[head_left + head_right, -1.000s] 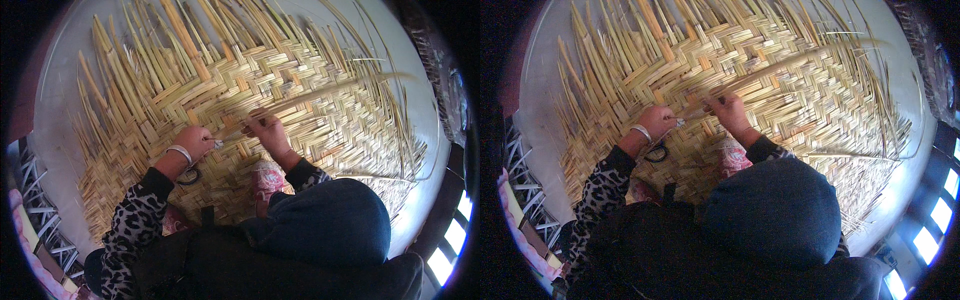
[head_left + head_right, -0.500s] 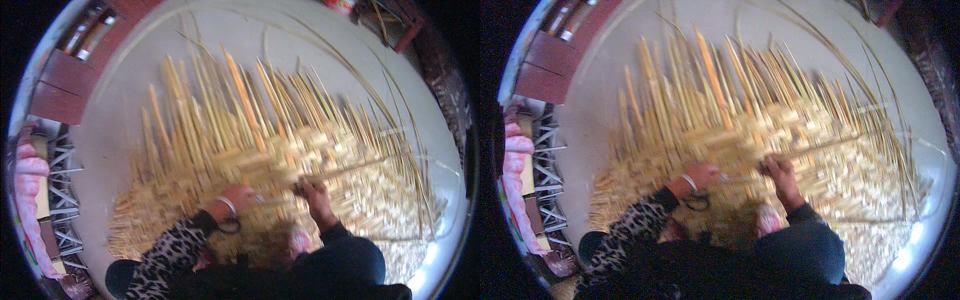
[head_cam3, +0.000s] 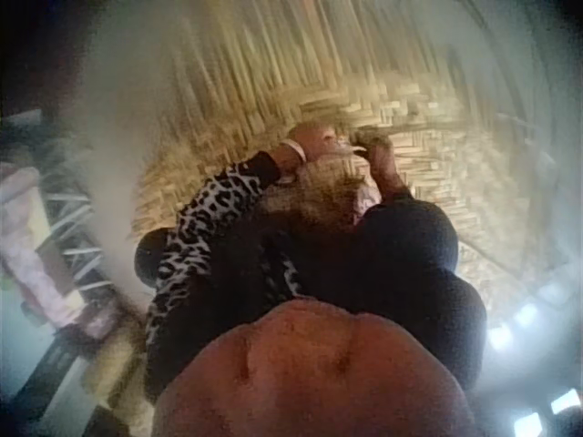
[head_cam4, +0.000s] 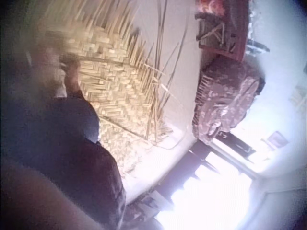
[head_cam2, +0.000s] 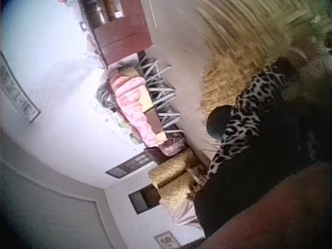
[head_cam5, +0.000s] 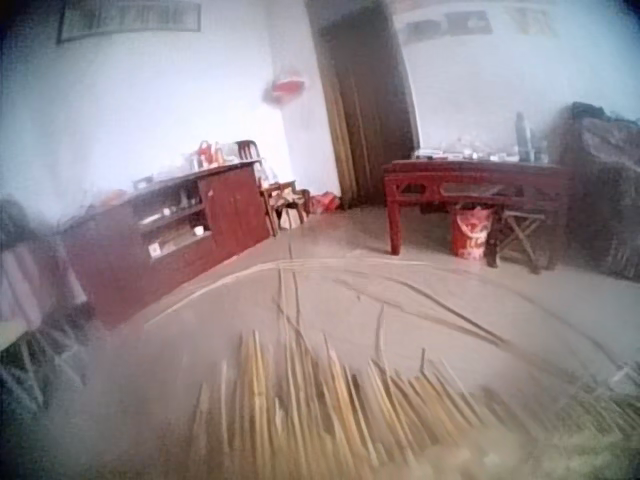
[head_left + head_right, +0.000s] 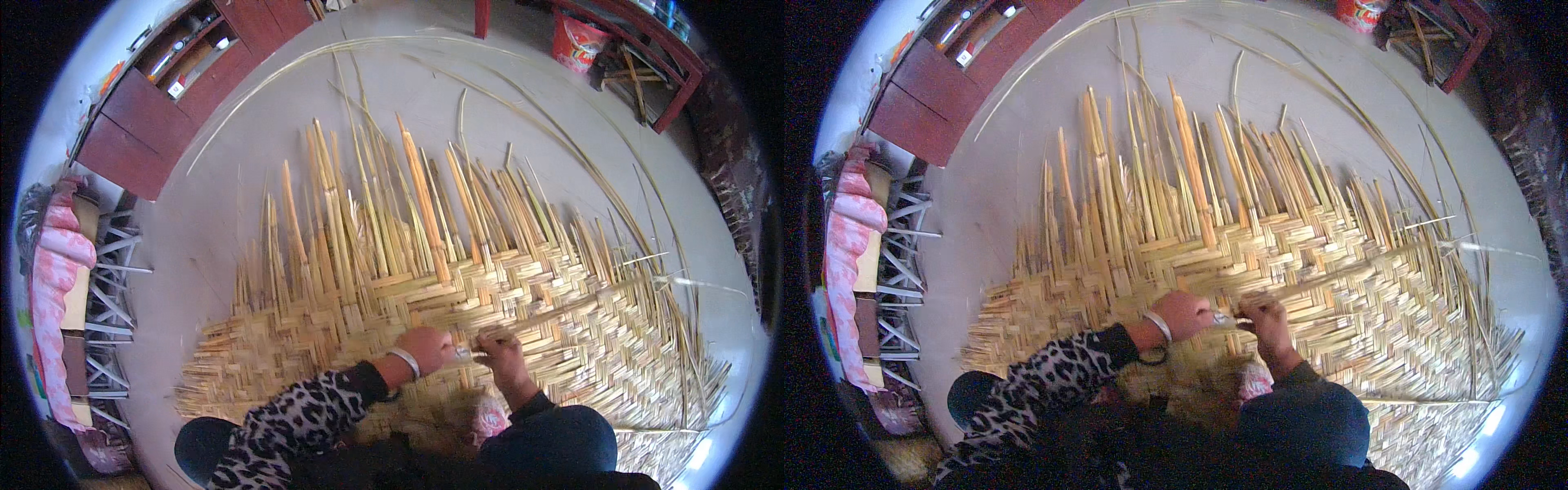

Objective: The person weaves a large circular mat by interlacing long dried palm strips. They use both hands to pass strips over and under existing rows and occasionally trim excess with scissors.

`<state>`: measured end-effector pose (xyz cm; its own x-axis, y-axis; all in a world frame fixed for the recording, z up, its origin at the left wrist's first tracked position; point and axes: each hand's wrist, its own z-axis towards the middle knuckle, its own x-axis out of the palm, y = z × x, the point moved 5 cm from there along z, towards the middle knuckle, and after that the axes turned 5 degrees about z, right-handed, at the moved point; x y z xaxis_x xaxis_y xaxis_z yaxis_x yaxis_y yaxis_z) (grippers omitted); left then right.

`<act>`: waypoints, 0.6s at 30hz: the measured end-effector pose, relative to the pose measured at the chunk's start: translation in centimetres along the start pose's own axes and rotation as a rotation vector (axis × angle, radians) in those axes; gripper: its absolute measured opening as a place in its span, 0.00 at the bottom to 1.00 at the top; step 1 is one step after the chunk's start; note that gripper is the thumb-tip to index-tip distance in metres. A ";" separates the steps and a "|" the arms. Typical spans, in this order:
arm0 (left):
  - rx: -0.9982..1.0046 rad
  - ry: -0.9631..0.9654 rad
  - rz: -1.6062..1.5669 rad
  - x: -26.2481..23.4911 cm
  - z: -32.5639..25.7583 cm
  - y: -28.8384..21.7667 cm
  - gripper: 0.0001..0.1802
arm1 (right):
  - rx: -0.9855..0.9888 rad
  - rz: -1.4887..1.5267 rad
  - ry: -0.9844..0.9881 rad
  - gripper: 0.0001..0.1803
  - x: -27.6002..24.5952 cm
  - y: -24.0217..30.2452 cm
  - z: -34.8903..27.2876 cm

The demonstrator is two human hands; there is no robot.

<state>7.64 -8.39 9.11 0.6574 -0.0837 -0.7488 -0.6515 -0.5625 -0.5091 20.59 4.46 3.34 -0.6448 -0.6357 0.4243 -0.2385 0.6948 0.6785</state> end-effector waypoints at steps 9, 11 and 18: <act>0.068 0.088 0.183 -4.6 -2.4 1.4 0.21 | -0.205 -0.198 -0.140 0.07 -1.0 2.1 0.9; 0.088 0.052 0.164 -5.3 -3.0 1.5 0.20 | -0.257 -0.236 -0.120 0.07 -0.2 2.5 1.1; 0.087 0.064 0.205 -9.8 -7.6 5.9 0.19 | -0.124 0.107 -0.126 0.04 -2.3 6.1 2.3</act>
<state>0.28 -17.14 16.70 0.5289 -0.2423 -0.8133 -0.8020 -0.4560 -0.3857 18.97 10.91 5.13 -0.7493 -0.5081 0.4247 -0.0774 0.7042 0.7058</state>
